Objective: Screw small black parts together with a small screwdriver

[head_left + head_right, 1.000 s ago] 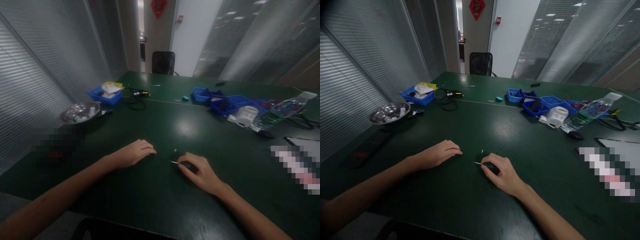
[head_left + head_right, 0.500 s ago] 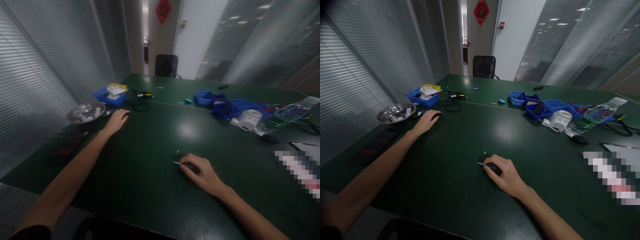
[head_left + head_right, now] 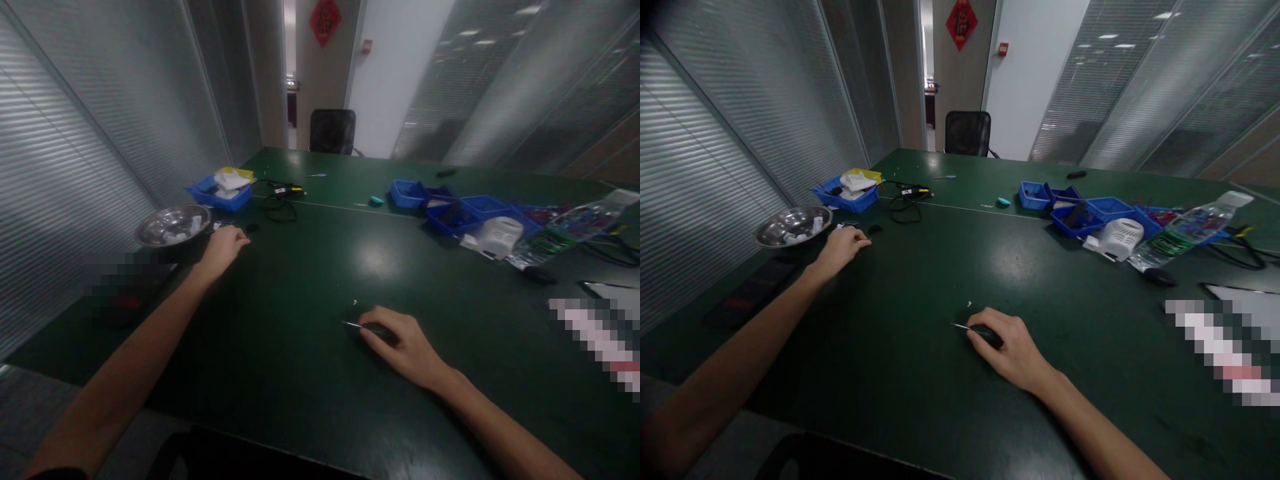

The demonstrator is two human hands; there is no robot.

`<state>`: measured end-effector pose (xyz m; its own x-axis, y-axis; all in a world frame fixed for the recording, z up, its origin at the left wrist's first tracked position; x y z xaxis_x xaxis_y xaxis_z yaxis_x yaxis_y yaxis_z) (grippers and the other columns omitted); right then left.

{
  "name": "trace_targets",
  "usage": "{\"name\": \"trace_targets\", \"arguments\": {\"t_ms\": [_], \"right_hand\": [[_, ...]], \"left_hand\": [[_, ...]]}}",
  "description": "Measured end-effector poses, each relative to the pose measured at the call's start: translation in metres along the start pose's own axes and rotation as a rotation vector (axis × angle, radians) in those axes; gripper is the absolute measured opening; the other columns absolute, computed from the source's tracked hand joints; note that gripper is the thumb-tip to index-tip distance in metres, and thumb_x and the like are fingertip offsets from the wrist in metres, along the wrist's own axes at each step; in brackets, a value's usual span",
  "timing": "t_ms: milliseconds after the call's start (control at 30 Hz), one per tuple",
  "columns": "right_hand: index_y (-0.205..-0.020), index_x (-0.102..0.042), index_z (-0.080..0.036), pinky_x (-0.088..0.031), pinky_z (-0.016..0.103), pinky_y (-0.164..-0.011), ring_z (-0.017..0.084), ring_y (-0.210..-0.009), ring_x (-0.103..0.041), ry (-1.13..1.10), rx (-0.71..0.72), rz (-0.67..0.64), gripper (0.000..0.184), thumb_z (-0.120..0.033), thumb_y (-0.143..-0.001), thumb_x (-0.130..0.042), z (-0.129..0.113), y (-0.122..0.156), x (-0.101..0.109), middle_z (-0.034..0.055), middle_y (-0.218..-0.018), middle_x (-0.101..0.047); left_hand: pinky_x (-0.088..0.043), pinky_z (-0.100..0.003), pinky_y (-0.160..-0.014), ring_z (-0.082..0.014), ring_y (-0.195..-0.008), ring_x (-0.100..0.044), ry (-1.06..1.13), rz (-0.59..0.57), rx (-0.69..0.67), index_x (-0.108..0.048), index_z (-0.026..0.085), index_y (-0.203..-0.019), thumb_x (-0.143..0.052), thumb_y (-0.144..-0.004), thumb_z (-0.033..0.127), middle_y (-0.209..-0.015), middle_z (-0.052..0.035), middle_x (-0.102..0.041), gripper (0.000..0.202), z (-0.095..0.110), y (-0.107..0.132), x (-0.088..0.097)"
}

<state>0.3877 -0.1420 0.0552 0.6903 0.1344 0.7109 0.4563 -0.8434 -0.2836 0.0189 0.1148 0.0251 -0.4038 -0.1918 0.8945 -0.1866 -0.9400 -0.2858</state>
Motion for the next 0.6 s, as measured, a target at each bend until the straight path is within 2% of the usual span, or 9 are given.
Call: {"name": "trace_targets", "arguments": {"t_ms": [167, 267, 433, 600], "right_hand": [[-0.108, -0.068, -0.021, -0.054, 0.031, -0.075, 0.019, -0.083, -0.07, 0.002, -0.012, 0.0, 0.016, -0.031, -0.105, -0.057, 0.001, 0.0, 0.0, 0.0052, -0.096, -0.072], [-0.108, -0.069, -0.021, -0.054, 0.032, -0.076, 0.019, -0.083, -0.07, 0.006, -0.014, 0.002, 0.016, -0.031, -0.105, -0.057, 0.002, 0.0, 0.0, 0.0051, -0.097, -0.072], [-0.109, -0.068, -0.021, -0.056, 0.032, -0.076, 0.02, -0.085, -0.07, 0.018, -0.002, 0.0, 0.018, -0.032, -0.105, -0.056, 0.002, 0.0, -0.001, 0.0061, -0.098, -0.073], [-0.108, -0.069, -0.02, -0.055, 0.032, -0.074, 0.019, -0.083, -0.07, 0.015, 0.008, 0.0, 0.019, -0.033, -0.106, -0.054, 0.0, 0.0, 0.0, 0.0061, -0.096, -0.073]], "left_hand": [[-0.05, -0.038, -0.082, -0.0289, -0.082, -0.067, 0.01, 0.033, -0.015, -0.072, 0.021, -0.076, -0.071, -0.083, 0.025, -0.083, -0.0087, -0.07, 0.009, 0.008, 0.001, 0.004], [-0.052, -0.036, -0.081, -0.0265, -0.082, -0.069, 0.046, 0.123, 0.006, -0.072, 0.02, -0.082, -0.069, -0.083, 0.027, -0.086, -0.008, -0.072, 0.009, 0.007, 0.002, 0.008], [-0.056, -0.03, -0.079, -0.022, -0.084, -0.073, 0.366, 0.3, 0.181, -0.072, 0.017, -0.091, -0.067, -0.083, 0.034, -0.087, -0.0068, -0.076, 0.019, -0.011, -0.001, 0.011], [-0.057, -0.029, -0.079, -0.021, -0.086, -0.074, 0.508, 0.372, 0.227, -0.07, 0.016, -0.09, -0.067, -0.081, 0.035, -0.089, -0.0083, -0.076, 0.021, -0.022, -0.004, 0.009]]}}
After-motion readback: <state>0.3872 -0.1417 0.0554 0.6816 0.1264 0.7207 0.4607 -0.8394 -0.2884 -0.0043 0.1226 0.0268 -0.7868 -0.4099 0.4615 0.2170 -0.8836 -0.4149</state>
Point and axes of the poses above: each hand's wrist, its own y-axis away from the middle knuckle, its own x-axis out of the back of the hand, z = x × y, the point moved 10 cm from there along -y, towards the middle knuckle
